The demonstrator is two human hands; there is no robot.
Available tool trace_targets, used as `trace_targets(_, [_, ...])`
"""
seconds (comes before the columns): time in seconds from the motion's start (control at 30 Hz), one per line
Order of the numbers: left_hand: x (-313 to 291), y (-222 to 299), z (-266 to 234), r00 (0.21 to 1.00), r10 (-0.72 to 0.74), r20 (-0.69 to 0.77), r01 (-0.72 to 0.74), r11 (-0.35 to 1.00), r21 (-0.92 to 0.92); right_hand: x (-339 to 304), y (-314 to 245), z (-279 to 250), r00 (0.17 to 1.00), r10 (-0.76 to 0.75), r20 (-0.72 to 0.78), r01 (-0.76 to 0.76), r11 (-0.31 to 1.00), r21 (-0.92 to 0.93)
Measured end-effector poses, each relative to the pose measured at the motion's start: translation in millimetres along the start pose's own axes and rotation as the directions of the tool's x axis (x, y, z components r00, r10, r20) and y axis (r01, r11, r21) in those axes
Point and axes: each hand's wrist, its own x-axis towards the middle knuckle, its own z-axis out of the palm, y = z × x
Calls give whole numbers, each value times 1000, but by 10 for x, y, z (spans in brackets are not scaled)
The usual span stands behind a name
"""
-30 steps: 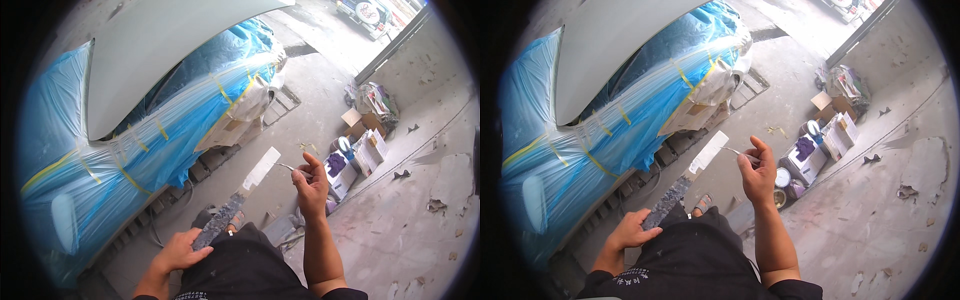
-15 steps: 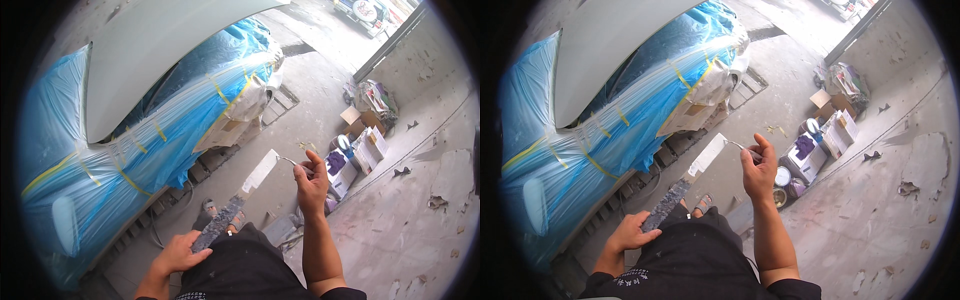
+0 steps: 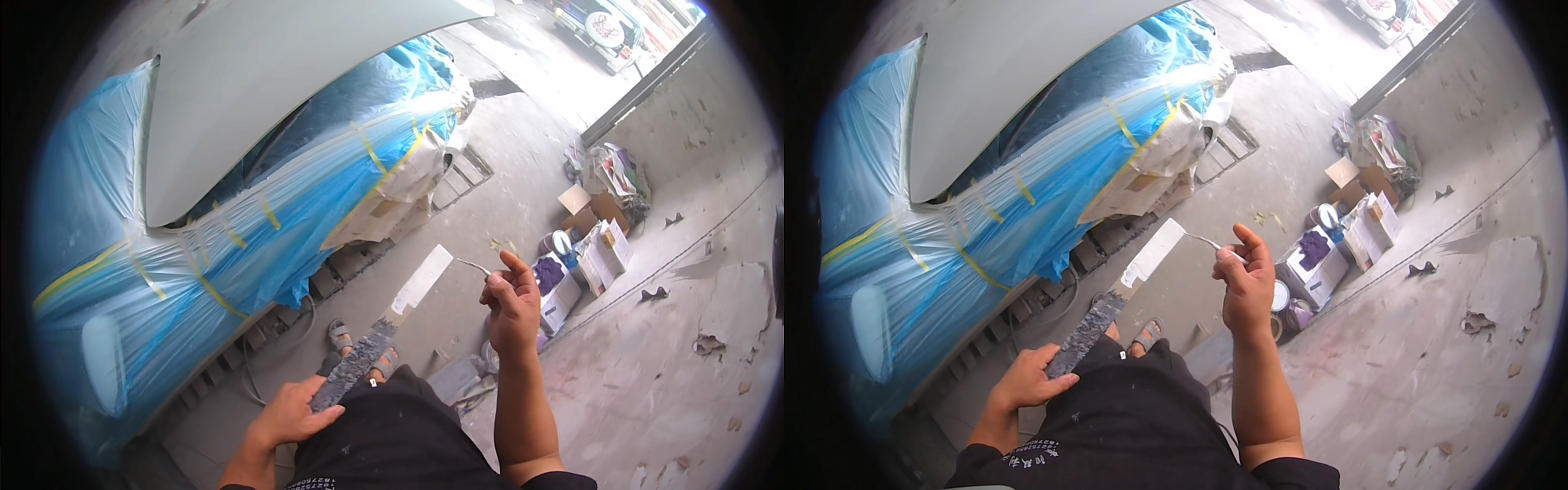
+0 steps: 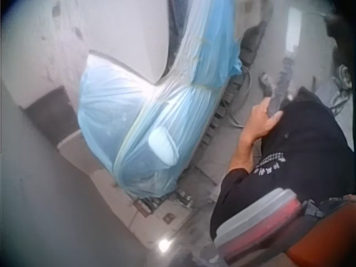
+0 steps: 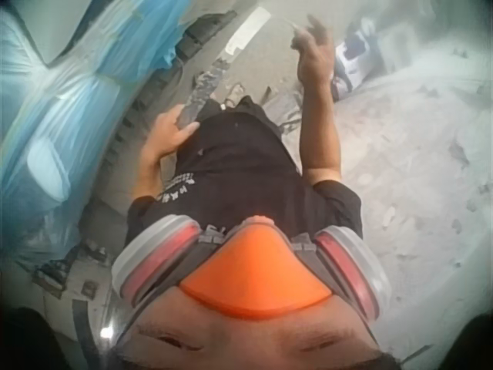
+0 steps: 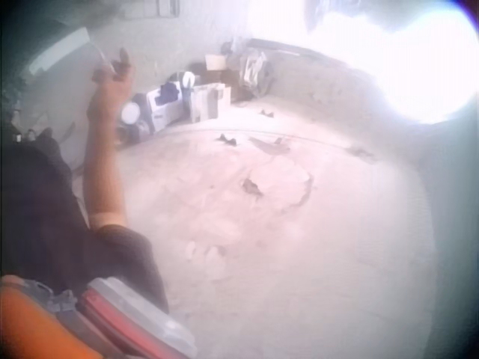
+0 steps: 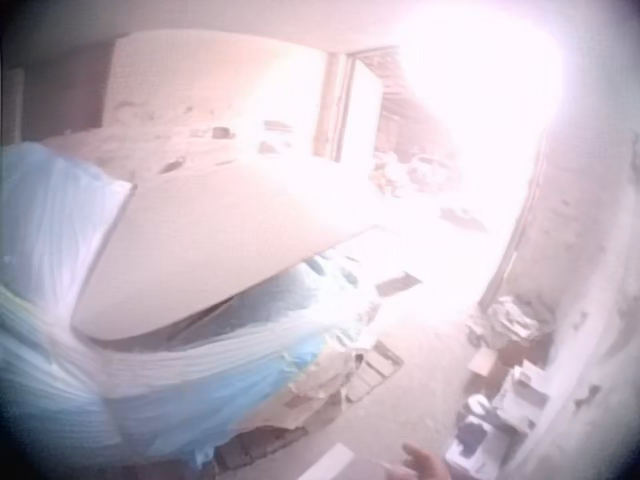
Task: The person uses a spray gun to apply white paint to a car hood that is partially masked with plastic sheeting and tape. After spraying, the person walks to a workbench, picks up a metal straightedge and a small tool, then returns to the hood to scrape or mark the painted surface.
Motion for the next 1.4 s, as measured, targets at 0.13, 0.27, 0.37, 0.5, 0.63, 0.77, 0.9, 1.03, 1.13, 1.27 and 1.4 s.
trace_targets(0.13, [-32, -94, -55, 999, -7, -46, 5, 999, -39, 52, -22, 109, 995, 84, 55, -90, 988, 123])
trace_targets(0.27, [-97, -347, -164, 996, -43, -79, 41, 999, -26, 111, -23, 354, 989, 126, 79, -135, 984, 119])
trace_targets(0.37, [-179, -504, -317, 987, -132, -93, 124, 988, -91, 179, 56, 569, 991, 80, 105, -87, 994, 64])
trace_targets(0.5, [-115, -680, -561, 971, -197, -140, 173, 971, -164, 344, 75, 930, 988, -5, 155, 5, 1000, -4])
trace_targets(0.63, [15, -1006, -818, 969, -156, -190, 134, 983, -124, 557, 130, 1343, 969, -97, 228, 122, 988, -95])
trace_targets(0.77, [182, -1138, -1166, 958, -252, -136, 221, 952, -210, 772, 113, 1864, 948, -187, 258, 241, 951, -195])
trace_targets(0.9, [298, -1348, -1452, 967, -213, -137, 187, 966, -181, 964, 77, 2340, 902, -292, 319, 373, 898, -234])
trace_targets(1.03, [351, -1505, -1616, 971, -216, -106, 192, 961, -198, 1145, 61, 2721, 862, -349, 369, 474, 812, -339])
trace_targets(1.13, [383, -1584, -1679, 966, -247, -80, 227, 952, -207, 1277, 85, 2939, 853, -353, 384, 486, 805, -340])
trace_targets(1.27, [407, -1584, -1747, 955, -290, -55, 265, 925, -272, 1414, 156, 3162, 820, -378, 429, 547, 736, -398])
trace_targets(1.4, [376, -1791, -1573, 939, -338, -69, 308, 911, -273, 1527, 179, 3435, 749, -424, 509, 654, 597, -465])
